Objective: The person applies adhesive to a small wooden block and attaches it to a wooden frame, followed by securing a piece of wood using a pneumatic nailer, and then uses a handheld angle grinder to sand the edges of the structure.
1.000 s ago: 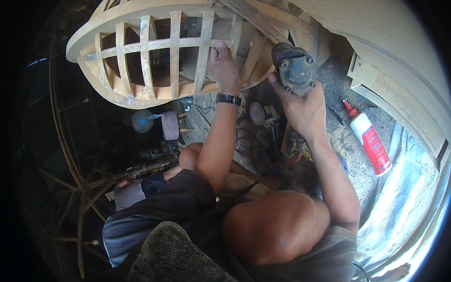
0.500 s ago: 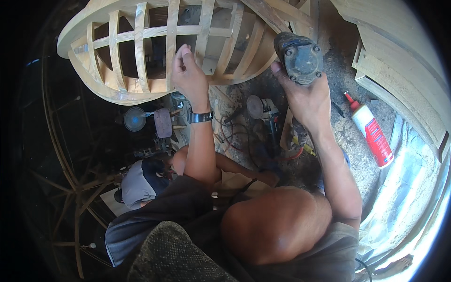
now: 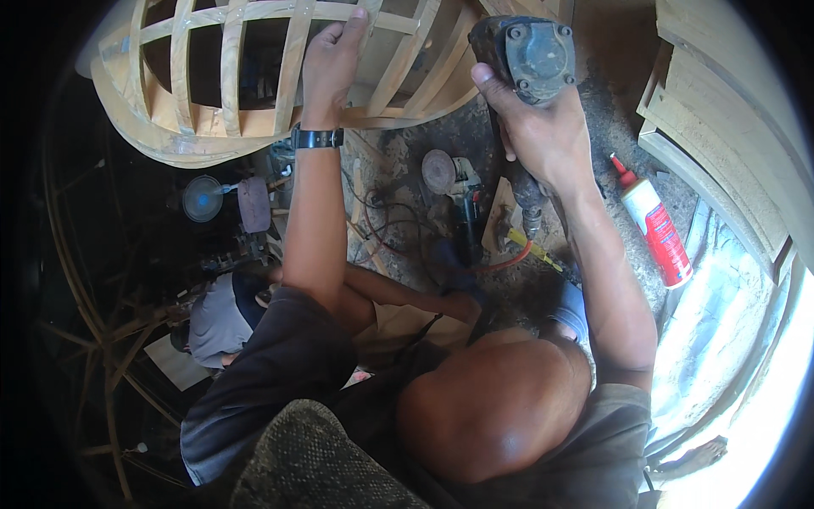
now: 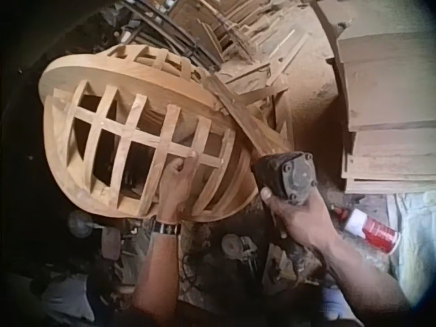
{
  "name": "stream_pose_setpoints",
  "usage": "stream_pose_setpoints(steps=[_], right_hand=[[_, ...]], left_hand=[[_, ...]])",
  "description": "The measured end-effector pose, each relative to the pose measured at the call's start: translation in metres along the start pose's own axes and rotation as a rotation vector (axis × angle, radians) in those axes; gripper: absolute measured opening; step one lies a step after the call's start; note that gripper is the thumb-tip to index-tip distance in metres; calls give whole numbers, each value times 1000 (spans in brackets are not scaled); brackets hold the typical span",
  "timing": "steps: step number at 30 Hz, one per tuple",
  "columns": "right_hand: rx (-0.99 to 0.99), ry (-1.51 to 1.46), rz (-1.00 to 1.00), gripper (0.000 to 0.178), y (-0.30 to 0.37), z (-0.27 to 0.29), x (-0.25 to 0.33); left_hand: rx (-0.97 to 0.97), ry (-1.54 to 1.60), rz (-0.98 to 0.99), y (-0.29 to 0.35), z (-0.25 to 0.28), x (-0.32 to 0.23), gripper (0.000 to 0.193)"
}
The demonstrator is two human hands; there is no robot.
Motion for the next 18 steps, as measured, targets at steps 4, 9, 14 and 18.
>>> stream_pose_setpoints(steps=[4, 9, 14, 18], right_hand=[[9, 93, 15, 36, -15, -7, 1], [28, 154, 43, 36, -22, -26, 14], [25, 113, 97, 34, -28, -31, 14], [24, 103, 64, 29, -28, -42, 14]], left_hand=[[-56, 135, -12, -6, -4, -13, 47], [3, 310, -251, -9, -6, -27, 34], [-82, 227, -289, 3, 1, -41, 31], [-42, 407, -331, 2, -2, -37, 37]])
Point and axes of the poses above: each hand's wrist, its own y-axis away from the middle knuckle, its own z-axis out of the back of the hand, x = y × z, the point moved 9 cm from there along -y, towards the middle knuckle, and after that the axes turned 12 degrees about -y, right-handed, at the moved point
